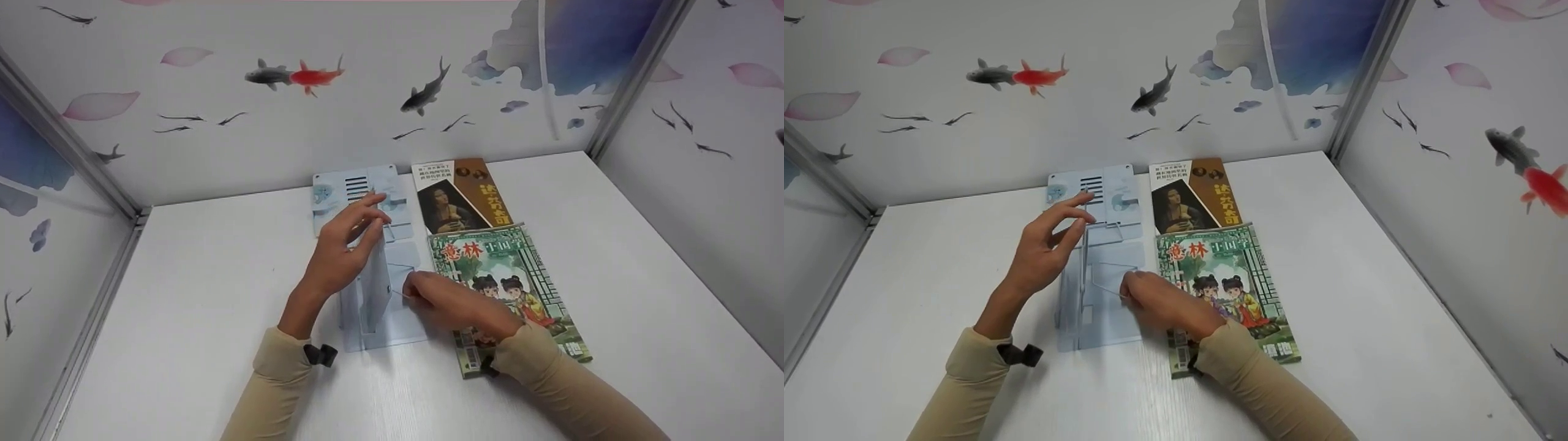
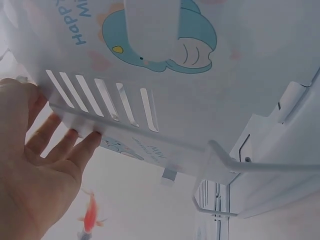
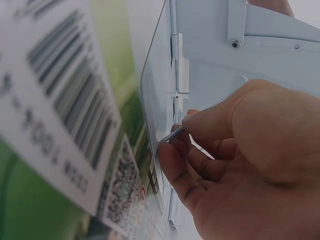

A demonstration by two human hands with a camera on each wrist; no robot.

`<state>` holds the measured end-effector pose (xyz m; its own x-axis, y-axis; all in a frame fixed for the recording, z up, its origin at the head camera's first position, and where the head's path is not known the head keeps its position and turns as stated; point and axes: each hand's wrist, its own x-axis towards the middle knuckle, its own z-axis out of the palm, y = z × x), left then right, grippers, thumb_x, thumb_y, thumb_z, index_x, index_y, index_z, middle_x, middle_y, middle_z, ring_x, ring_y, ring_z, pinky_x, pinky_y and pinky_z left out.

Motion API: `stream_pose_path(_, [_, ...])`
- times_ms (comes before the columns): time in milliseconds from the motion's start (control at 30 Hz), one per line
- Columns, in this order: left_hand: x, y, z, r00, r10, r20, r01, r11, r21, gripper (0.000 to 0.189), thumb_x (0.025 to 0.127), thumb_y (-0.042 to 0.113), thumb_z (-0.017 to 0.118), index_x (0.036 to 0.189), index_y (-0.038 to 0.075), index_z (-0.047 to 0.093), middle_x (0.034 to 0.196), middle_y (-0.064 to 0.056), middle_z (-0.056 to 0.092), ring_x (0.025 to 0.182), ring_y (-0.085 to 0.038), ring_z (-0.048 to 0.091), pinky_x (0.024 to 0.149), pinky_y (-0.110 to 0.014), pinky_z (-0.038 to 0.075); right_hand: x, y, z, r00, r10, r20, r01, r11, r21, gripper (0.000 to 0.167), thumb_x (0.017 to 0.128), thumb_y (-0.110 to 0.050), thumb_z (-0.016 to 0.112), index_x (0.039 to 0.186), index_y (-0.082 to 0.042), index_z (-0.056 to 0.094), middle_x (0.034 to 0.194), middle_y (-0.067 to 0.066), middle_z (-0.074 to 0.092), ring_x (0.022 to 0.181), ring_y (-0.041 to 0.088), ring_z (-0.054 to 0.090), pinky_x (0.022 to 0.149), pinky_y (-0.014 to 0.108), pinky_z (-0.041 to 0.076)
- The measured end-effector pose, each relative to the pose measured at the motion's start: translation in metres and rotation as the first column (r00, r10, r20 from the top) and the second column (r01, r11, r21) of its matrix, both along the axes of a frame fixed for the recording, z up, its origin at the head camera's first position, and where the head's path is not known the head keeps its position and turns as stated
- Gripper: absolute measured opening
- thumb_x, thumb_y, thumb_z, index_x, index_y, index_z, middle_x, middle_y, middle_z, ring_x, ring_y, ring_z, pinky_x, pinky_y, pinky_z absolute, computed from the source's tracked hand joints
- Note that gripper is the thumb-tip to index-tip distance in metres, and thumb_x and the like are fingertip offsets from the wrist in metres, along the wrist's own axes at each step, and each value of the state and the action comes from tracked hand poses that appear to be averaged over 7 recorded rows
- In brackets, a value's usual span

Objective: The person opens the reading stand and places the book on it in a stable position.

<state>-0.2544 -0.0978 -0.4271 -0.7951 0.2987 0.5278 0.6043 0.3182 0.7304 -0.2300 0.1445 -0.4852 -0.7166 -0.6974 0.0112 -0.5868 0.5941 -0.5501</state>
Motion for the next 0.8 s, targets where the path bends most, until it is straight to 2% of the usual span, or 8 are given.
stream_pose_path(167, [0.000, 0.007, -0.001, 0.999, -0.031, -0.020, 0.030, 0.998, -0.046, 0.025, 0.115, 0.033, 0.055, 0.125, 0.020, 0.074, 0.163, 0.006, 0.055, 0.161, -0.015, 0.040, 0.122, -0.036, 0.048, -0.002, 0.002, -0.002, 1.000, 0.006, -0.023, -0.006, 1.000, 0.005, 0.006, 0.111, -0.009, 0.057, 0.112, -0.005, 0.062, 0.102, 0.006, 0.066, 0.091, 0.016, 0.058, 0.083, 0.038, 0.053])
stream_pose_path(267, [-0.001, 0.012, -0.002, 0.999, -0.034, -0.039, 0.031, 0.996, -0.082, 0.025, 0.115, 0.034, 0.055, 0.127, 0.021, 0.073, 0.165, 0.006, 0.054, 0.161, -0.016, 0.040, 0.126, -0.035, 0.044, -0.002, 0.003, -0.002, 1.000, 0.005, -0.013, -0.005, 1.000, 0.012, 0.006, 0.112, -0.010, 0.056, 0.114, -0.006, 0.061, 0.102, 0.007, 0.066, 0.091, 0.018, 0.059, 0.082, 0.039, 0.053])
stream_pose_path(400, [-0.001, 0.017, -0.004, 0.998, -0.038, -0.041, 0.033, 0.992, -0.122, 0.025, 0.114, 0.034, 0.056, 0.130, 0.023, 0.072, 0.167, 0.008, 0.051, 0.162, -0.018, 0.039, 0.132, -0.042, 0.036, -0.002, 0.004, -0.001, 1.000, 0.028, 0.001, -0.028, 1.000, 0.003, 0.021, 0.114, -0.012, 0.052, 0.133, -0.009, 0.059, 0.122, 0.011, 0.071, 0.111, 0.020, 0.067, 0.098, 0.044, 0.058])
stream_pose_path(500, [-0.001, 0.021, -0.005, 0.999, -0.047, -0.029, 0.042, 0.989, -0.140, 0.025, 0.114, 0.033, 0.056, 0.132, 0.024, 0.072, 0.168, 0.011, 0.049, 0.162, -0.016, 0.038, 0.134, -0.042, 0.033, -0.002, 0.005, -0.001, 0.999, 0.054, 0.006, -0.054, 0.998, -0.012, 0.030, 0.114, -0.012, 0.051, 0.144, -0.013, 0.056, 0.136, 0.009, 0.069, 0.128, 0.020, 0.066, 0.113, 0.046, 0.055])
stream_pose_path(633, [-0.002, 0.024, -0.006, 0.998, -0.053, -0.017, 0.050, 0.988, -0.143, 0.025, 0.114, 0.032, 0.057, 0.132, 0.026, 0.072, 0.167, 0.013, 0.048, 0.162, -0.010, 0.037, 0.133, -0.041, 0.034, -0.003, 0.006, -0.001, 0.997, 0.063, 0.037, -0.061, 0.997, -0.051, 0.027, 0.114, -0.013, 0.052, 0.139, -0.017, 0.061, 0.136, 0.005, 0.070, 0.129, 0.018, 0.065, 0.116, 0.045, 0.054])
stream_pose_path(800, [-0.003, 0.024, -0.008, 0.998, -0.063, -0.021, 0.060, 0.989, -0.134, 0.025, 0.113, 0.029, 0.059, 0.135, 0.029, 0.071, 0.168, 0.012, 0.048, 0.161, -0.009, 0.038, 0.133, -0.042, 0.034, -0.004, 0.006, -0.001, 0.996, 0.052, 0.069, -0.046, 0.996, -0.082, 0.025, 0.115, -0.015, 0.051, 0.136, -0.018, 0.064, 0.133, 0.003, 0.072, 0.127, 0.017, 0.068, 0.114, 0.044, 0.055])
